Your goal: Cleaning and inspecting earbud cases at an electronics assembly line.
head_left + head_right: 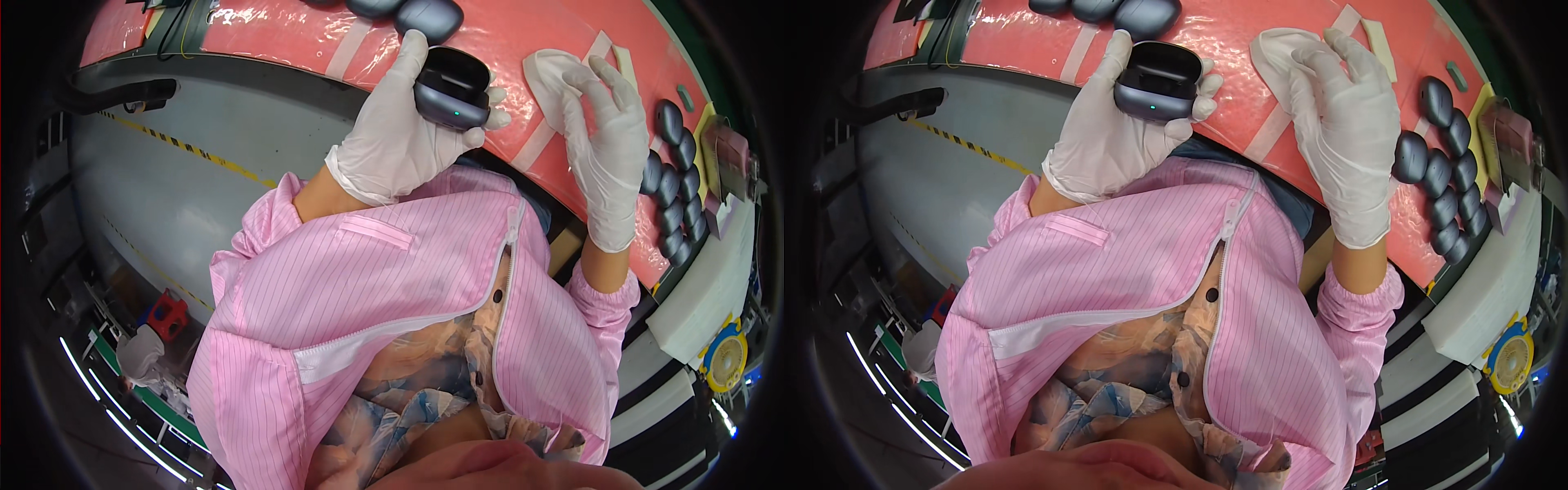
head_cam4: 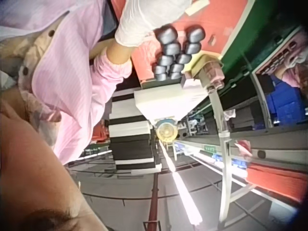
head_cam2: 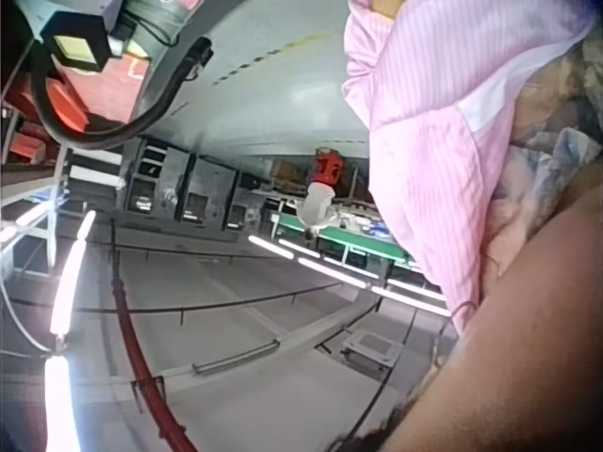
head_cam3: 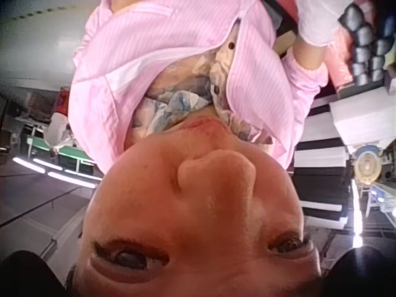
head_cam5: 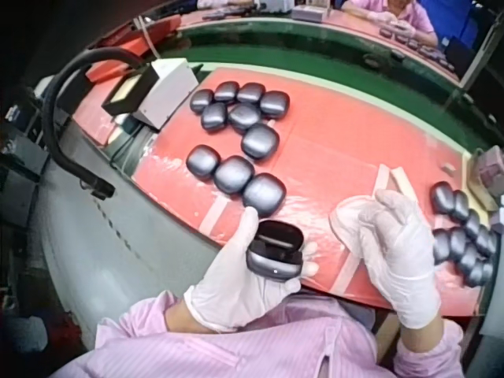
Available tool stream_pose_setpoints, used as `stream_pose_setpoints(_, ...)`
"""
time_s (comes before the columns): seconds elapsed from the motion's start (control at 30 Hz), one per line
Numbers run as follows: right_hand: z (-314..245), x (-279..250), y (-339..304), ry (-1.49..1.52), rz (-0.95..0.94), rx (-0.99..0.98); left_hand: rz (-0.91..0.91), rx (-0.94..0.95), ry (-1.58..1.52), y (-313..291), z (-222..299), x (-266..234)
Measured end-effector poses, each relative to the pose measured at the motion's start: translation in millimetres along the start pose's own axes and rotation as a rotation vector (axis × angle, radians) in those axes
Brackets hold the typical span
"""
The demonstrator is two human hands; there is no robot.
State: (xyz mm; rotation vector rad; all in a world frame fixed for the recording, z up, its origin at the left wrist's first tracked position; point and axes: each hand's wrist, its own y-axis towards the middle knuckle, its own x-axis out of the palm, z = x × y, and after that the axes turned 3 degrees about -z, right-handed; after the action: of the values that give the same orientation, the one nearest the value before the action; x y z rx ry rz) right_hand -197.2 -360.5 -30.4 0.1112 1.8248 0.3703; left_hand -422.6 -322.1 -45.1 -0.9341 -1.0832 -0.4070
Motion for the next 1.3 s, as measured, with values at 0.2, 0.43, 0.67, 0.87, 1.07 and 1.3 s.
stream_pose_setpoints(0.2,-17.5,-7.5,-2.6,0.785,-0.125,-0.145,0.129,-0.002,0.079,-4.8,-4.2,31.2)
stream_pose_setpoints(0.43,-34.4,5.3,-1.8,0.805,-0.137,-0.176,-0.149,-0.085,-0.122,-9.9,-6.9,14.6)
stream_pose_setpoints(0.67,-39.1,6.5,-14.4,0.811,-0.158,-0.044,-0.228,-0.176,-0.056,-4.9,-1.8,17.9)
stream_pose_setpoints(0.87,-16.6,2.8,-32.7,0.841,0.091,0.146,-0.217,0.542,1.417,-3.7,-17.0,27.3)
stream_pose_setpoints(1.07,-19.3,-7.1,-35.9,0.346,0.102,-0.010,-0.250,0.611,1.485,14.7,-27.9,44.7)
stream_pose_setpoints(1.3,35.5,-39.0,-44.8,0.268,0.323,0.063,-0.679,0.649,2.097,65.1,7.0,86.5)
